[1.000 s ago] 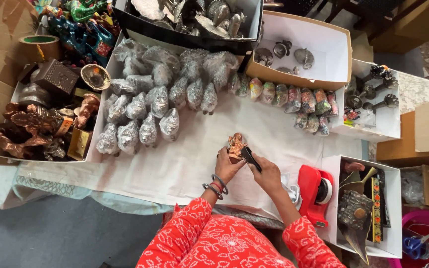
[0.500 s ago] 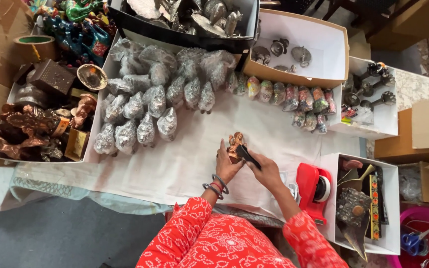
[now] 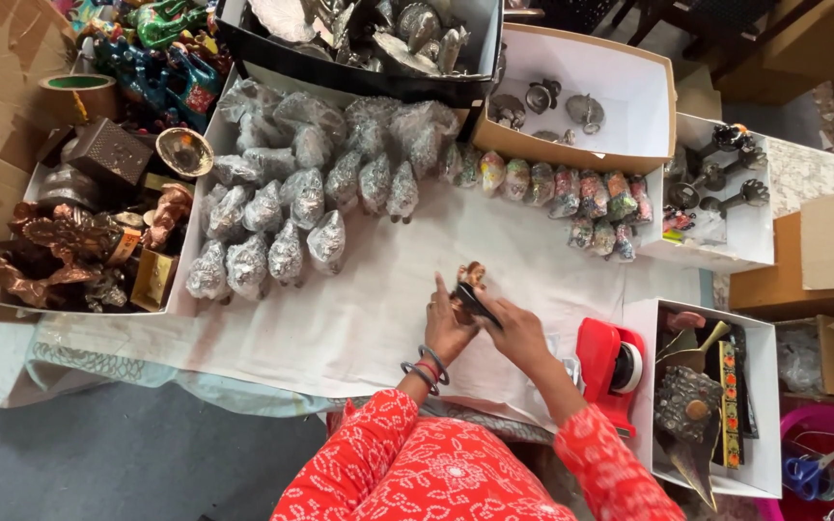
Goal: The person cleans a small copper-colored statue using a black brush and a white cloth. They scrub the surface of the statue with the brush and then wipe it down with the cloth, handling the object carefully throughout the process.
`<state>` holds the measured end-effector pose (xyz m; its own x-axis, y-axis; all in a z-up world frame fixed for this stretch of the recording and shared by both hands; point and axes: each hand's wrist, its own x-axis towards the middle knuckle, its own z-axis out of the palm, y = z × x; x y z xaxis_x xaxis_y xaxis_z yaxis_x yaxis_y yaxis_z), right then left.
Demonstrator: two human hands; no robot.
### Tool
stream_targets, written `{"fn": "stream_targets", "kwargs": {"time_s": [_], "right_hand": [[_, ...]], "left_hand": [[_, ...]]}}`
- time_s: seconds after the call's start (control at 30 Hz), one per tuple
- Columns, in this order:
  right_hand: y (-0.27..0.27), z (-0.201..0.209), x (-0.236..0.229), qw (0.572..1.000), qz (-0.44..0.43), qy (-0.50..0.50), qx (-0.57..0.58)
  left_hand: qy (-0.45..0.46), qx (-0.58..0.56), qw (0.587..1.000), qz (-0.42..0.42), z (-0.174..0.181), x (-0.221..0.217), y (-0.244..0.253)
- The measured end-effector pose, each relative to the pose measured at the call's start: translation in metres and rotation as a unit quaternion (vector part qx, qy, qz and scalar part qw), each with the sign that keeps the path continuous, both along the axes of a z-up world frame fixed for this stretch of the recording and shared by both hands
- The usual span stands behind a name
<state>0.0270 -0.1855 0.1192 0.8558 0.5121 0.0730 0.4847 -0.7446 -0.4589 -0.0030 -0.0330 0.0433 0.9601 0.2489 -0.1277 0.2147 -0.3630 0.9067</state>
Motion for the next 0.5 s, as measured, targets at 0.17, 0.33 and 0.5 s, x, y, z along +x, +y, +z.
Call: {"fn": "stream_targets", "kwargs": {"time_s": [0.17, 0.33, 0.5], "right_hand": [[-0.019, 0.012, -0.015, 0.999, -0.026, 0.019, -0.014], [0.004, 0.004, 0.000, 0.999, -0.028, -0.019, -0.038], [0.006, 0.007, -0.016, 0.998, -0.047, -0.035, -0.010]], "left_hand": [[-0.054, 0.059, 0.997, -0.018, -0.014, -0.013, -0.014], [-0.119, 0.098, 0.988, -0.021, -0.015, -0.016, -0.022], [-0.084, 0.073, 0.994, -0.015, -0.005, -0.015, -0.018]]}}
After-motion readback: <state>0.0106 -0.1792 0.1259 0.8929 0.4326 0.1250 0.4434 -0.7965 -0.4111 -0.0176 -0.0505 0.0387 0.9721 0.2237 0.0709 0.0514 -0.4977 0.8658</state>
